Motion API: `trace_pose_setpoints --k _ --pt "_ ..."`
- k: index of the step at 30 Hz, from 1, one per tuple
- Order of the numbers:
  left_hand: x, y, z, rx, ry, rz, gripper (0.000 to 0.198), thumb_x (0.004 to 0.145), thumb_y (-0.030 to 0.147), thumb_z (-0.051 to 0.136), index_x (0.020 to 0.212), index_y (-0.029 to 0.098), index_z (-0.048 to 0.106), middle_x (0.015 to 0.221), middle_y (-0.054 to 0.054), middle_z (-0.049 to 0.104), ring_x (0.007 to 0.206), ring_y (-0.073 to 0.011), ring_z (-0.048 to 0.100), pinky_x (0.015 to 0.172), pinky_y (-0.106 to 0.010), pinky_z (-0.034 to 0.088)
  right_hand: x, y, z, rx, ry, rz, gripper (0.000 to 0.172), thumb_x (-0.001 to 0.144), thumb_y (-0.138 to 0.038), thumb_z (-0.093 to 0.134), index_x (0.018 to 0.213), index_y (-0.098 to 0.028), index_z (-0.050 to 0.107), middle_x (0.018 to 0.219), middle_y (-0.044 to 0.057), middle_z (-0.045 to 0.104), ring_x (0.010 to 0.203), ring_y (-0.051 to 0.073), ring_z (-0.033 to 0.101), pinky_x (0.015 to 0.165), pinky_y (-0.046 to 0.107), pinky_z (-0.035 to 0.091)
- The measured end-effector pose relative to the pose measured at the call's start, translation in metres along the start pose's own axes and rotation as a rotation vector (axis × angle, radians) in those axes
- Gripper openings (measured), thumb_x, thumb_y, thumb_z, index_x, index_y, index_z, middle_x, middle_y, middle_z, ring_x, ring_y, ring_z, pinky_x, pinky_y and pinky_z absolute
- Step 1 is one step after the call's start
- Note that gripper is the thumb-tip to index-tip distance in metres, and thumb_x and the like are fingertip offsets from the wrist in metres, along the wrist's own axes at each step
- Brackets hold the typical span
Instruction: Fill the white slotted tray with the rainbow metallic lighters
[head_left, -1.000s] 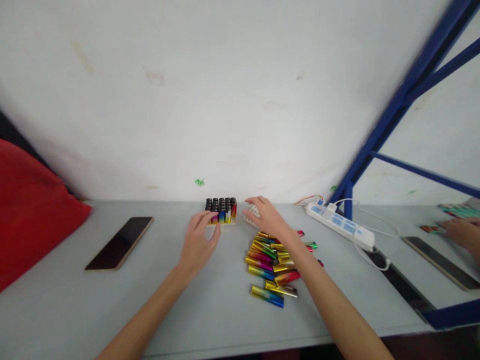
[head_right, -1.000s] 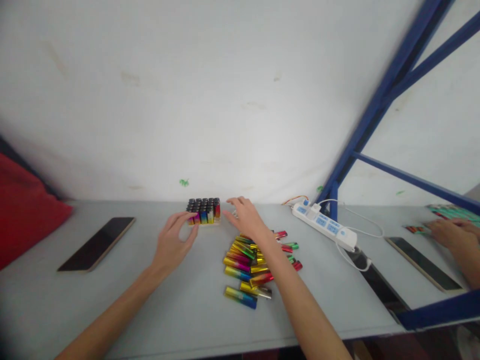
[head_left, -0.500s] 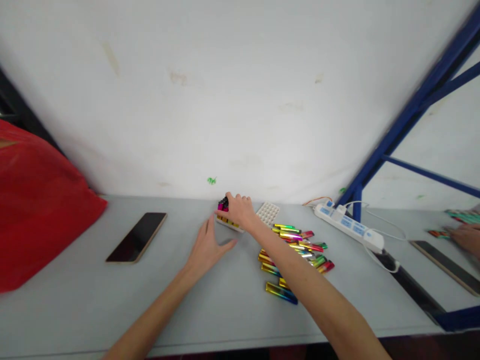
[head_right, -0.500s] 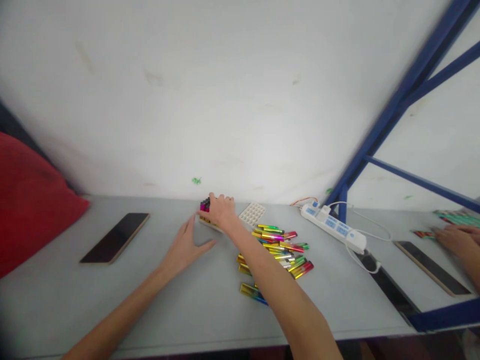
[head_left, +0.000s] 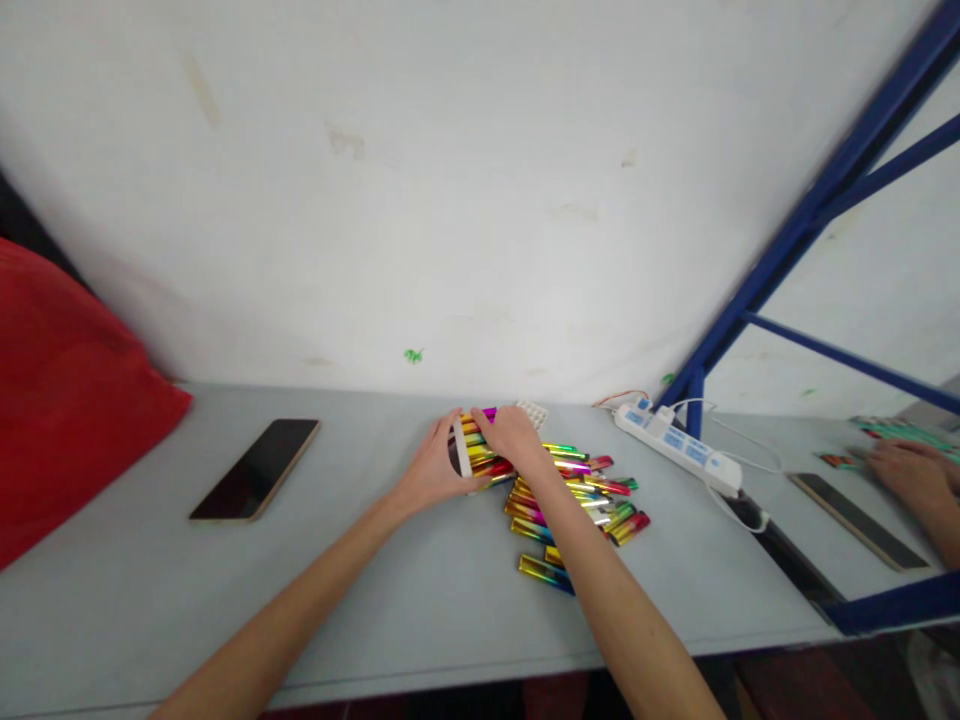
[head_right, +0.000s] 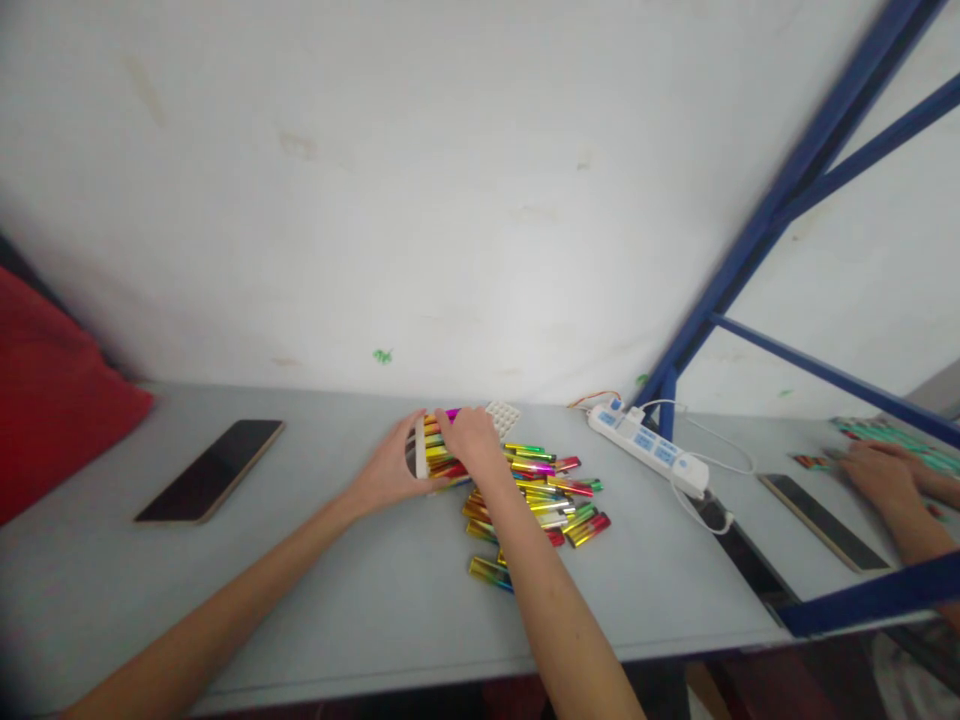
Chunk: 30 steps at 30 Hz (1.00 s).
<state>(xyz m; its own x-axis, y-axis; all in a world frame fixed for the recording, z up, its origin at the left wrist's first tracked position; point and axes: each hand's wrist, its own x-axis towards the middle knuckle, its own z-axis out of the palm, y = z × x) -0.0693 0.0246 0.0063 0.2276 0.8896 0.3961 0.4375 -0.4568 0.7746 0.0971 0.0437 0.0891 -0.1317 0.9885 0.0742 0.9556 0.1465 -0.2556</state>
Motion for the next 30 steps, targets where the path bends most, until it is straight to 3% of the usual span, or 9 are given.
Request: trace_pose_setpoints --k 4,7,9,12,17,19,24,30 --pt "0.003 0.001 -0.003 -0.056 -0.089 0.031 0.116 0.056 0.048 0.103 0.156 0.021 0.049 0.16 -0.021 0.056 0.146 -0.0413 0.06 0.126 -0.061 0.049 -0.016 -0.007 0.006 0.036 0.162 -0.021 0.055 0.117 -0.043 0.041 0.162 -0.013 0.052 0.149 0.023 0.067 0.138 0.034 0.064 0.114 0.045 0.048" --pt "0.002 0.001 -0.001 -0.055 -0.125 0.07 0.105 0.061 0.049 0.103 0.15 0.022 0.054 0.153 -0.018 0.061 0.141 -0.0393 0.063 0.125 -0.062 0.049 -0.024 -0.012 0.015 0.019 0.125 -0.137 0.048 0.119 -0.042 0.034 0.156 -0.022 0.057 0.145 0.016 0.071 0.133 0.031 0.065 0.114 0.046 0.047" --pt "0.0 -0.001 0.0 -0.055 -0.128 0.068 0.112 0.059 0.049 0.104 0.154 0.022 0.051 0.158 -0.019 0.058 0.145 -0.0406 0.06 0.126 -0.063 0.048 -0.026 -0.009 0.02 -0.014 0.085 -0.166 0.048 0.12 -0.042 0.029 0.153 -0.026 0.06 0.143 0.014 0.072 0.13 0.031 0.066 0.113 0.047 0.047" --pt "-0.002 -0.006 0.0 -0.044 -0.122 0.041 0.129 0.056 0.055 0.105 0.163 0.024 0.041 0.167 -0.02 0.048 0.151 -0.0436 0.053 0.128 -0.064 0.045 -0.028 0.008 0.019 -0.028 0.063 -0.131 0.048 0.12 -0.044 0.028 0.154 -0.028 0.058 0.138 0.014 0.073 0.127 0.03 0.067 0.11 0.045 0.049" --pt "-0.005 -0.006 0.0 -0.058 -0.117 0.005 0.132 0.057 0.062 0.103 0.167 0.026 0.038 0.165 -0.019 0.049 0.152 -0.0426 0.052 0.128 -0.061 0.045 -0.029 0.047 0.008 -0.111 -0.029 -0.131 0.047 0.12 -0.041 0.03 0.126 -0.023 0.073 0.126 0.014 0.074 0.126 0.029 0.067 0.108 0.042 0.049" --pt "-0.005 -0.004 0.001 -0.079 -0.122 -0.004 0.134 0.056 0.061 0.103 0.168 0.027 0.036 0.166 -0.02 0.047 0.152 -0.0426 0.052 0.128 -0.061 0.045 -0.03 0.054 0.004 -0.105 -0.024 -0.14 0.045 0.12 -0.035 0.031 0.126 -0.02 0.073 0.129 0.014 0.074 0.126 0.028 0.067 0.111 0.042 0.047" --pt "-0.005 -0.004 0.001 -0.13 -0.115 -0.02 0.141 0.053 0.057 0.106 0.17 0.028 0.033 0.168 -0.021 0.046 0.152 -0.0435 0.052 0.128 -0.064 0.045 -0.033 0.034 0.011 -0.06 -0.011 -0.237 0.044 0.119 -0.03 0.03 0.141 -0.021 0.067 0.135 0.012 0.074 0.126 0.027 0.067 0.112 0.041 0.045" --pt "-0.007 -0.005 0.001 -0.171 -0.106 -0.02 0.144 0.05 0.051 0.109 0.171 0.03 0.033 0.168 -0.02 0.047 0.154 -0.0439 0.052 0.126 -0.064 0.047 -0.039 0.016 0.026 -0.142 -0.003 -0.251 0.043 0.118 -0.036 0.034 0.134 -0.022 0.072 0.135 0.015 0.073 0.127 0.033 0.064 0.109 0.047 0.047"
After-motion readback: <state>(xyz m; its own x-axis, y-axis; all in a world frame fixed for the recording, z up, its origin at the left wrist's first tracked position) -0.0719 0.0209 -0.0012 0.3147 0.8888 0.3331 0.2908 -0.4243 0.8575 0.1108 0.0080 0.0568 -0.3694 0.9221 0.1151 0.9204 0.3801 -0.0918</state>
